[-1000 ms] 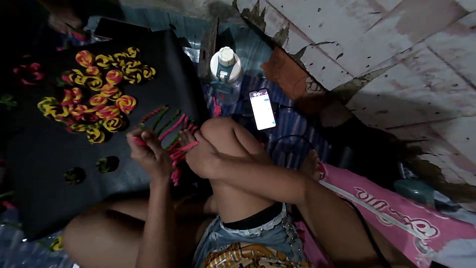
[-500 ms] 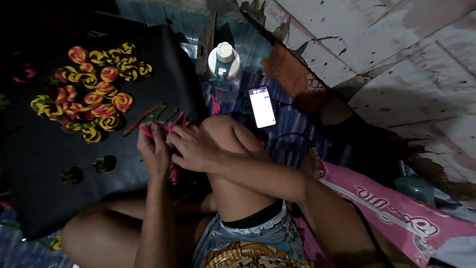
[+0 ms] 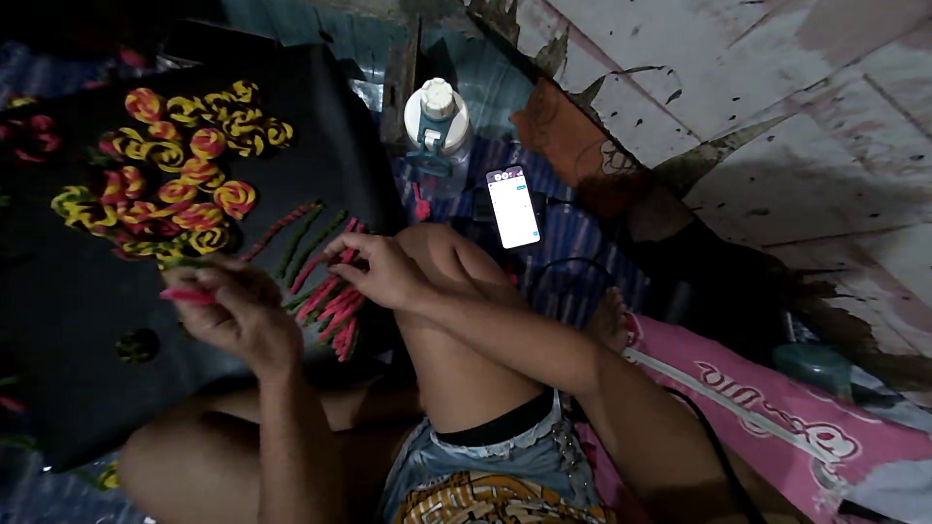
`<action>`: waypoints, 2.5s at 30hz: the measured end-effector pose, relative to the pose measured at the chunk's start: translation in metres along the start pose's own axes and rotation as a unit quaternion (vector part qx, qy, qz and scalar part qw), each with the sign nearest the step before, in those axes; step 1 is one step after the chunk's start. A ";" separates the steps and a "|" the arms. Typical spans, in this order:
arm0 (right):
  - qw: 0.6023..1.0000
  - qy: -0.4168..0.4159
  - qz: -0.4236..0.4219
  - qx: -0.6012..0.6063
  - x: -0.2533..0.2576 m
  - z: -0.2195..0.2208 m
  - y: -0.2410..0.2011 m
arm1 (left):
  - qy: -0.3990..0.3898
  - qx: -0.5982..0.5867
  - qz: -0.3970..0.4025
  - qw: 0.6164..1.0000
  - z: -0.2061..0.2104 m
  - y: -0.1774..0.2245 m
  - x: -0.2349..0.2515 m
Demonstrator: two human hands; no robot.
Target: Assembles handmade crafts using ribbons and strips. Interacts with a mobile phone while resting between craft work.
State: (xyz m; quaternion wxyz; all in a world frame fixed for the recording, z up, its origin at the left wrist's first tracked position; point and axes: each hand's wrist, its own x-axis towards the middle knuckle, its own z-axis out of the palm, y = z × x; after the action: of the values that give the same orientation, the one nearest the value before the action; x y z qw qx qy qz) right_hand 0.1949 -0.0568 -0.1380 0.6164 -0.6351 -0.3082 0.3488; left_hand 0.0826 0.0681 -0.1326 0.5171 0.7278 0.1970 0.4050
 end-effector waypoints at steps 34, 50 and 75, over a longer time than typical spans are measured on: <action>0.968 -0.010 -0.009 -0.252 -0.002 0.003 0.001 | -0.267 0.163 -0.364 0.877 0.009 0.016 -0.061; 0.983 0.137 -0.028 0.119 -0.002 -0.023 0.005 | -0.167 -0.021 -0.351 0.921 0.007 0.031 -0.050; 0.991 0.076 -0.042 -0.100 0.054 -0.006 0.004 | -0.180 -0.023 -0.318 0.931 -0.006 0.002 -0.049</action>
State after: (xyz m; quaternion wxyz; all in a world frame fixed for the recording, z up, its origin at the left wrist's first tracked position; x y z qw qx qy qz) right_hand 0.2297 -0.0160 -0.1455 0.5857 -0.7045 -0.3203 0.2409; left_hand 0.0488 0.0367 -0.1491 0.6624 0.6755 0.3122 0.0866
